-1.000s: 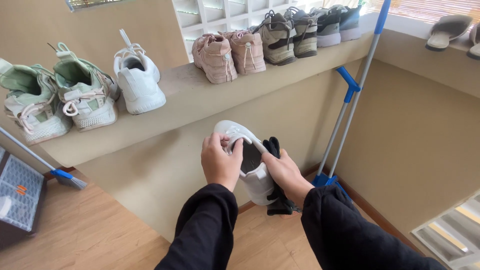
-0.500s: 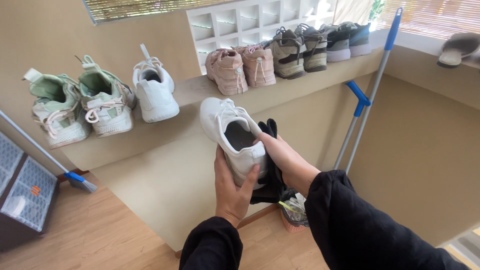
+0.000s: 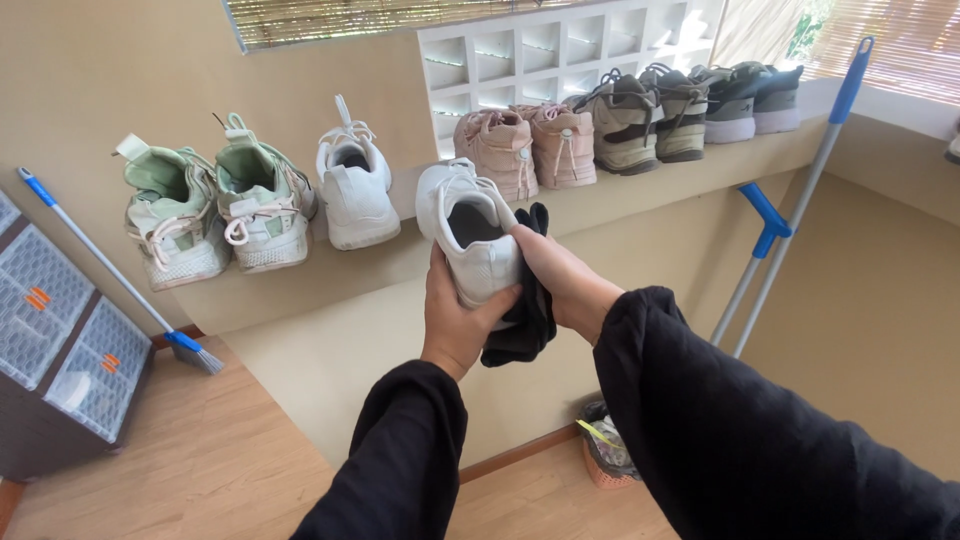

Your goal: Cleaning several pairs of sneakers with a yellow cloth on a ledge in an entryway.

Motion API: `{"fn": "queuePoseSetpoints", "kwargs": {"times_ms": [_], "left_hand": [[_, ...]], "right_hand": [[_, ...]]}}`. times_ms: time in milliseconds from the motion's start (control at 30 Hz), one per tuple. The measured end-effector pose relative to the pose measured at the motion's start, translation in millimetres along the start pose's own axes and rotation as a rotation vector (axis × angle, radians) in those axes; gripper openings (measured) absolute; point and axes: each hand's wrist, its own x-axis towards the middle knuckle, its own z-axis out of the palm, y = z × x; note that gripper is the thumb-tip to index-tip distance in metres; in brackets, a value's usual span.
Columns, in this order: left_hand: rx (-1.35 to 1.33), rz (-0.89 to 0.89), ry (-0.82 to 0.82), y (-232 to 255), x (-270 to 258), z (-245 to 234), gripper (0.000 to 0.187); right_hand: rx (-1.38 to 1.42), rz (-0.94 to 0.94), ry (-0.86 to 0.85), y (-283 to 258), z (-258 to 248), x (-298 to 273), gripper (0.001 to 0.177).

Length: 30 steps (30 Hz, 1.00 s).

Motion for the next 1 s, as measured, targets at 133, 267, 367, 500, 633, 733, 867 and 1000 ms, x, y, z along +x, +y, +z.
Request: {"fn": "queuePoseSetpoints", "kwargs": {"times_ms": [133,267,367,500,633,733,867,1000], "left_hand": [[0.06,-0.035,0.018,-17.8,21.8,-2.8,0.1],[-0.048,-0.139,-0.009,-23.5,36.5,-4.5,0.105],[-0.197,-0.218,-0.009,-30.8,45.5,-4.2,0.106],[-0.326,-0.305,0.013,-23.4,53.6,-8.3,0.097],[-0.443,-0.265,0.104,-43.4,57.2,-5.7,0.092],[-0.494,-0.257,0.162,-43.2,59.7,-5.6,0.088],[-0.425,-0.225,0.15,-47.2,69.2,-8.3,0.086],[-0.453,-0.318,0.194,-48.7,75.8,-3.3,0.086]], "right_hand": [[0.04,0.011,-0.035,-5.4,2.4,28.0,0.051],[0.039,0.034,0.017,-12.6,6.3,42.8,0.051],[0.042,0.043,0.021,-15.1,7.7,56.4,0.052],[-0.136,0.115,0.108,-38.5,36.3,26.4,0.054],[-0.162,0.144,0.149,-36.3,31.1,34.9,0.06],[-0.04,0.007,-0.034,-22.6,11.1,61.0,0.061],[-0.04,-0.004,0.031,-18.5,6.1,66.5,0.056],[-0.079,-0.128,0.049,-3.7,-15.6,82.1,0.05]]}}
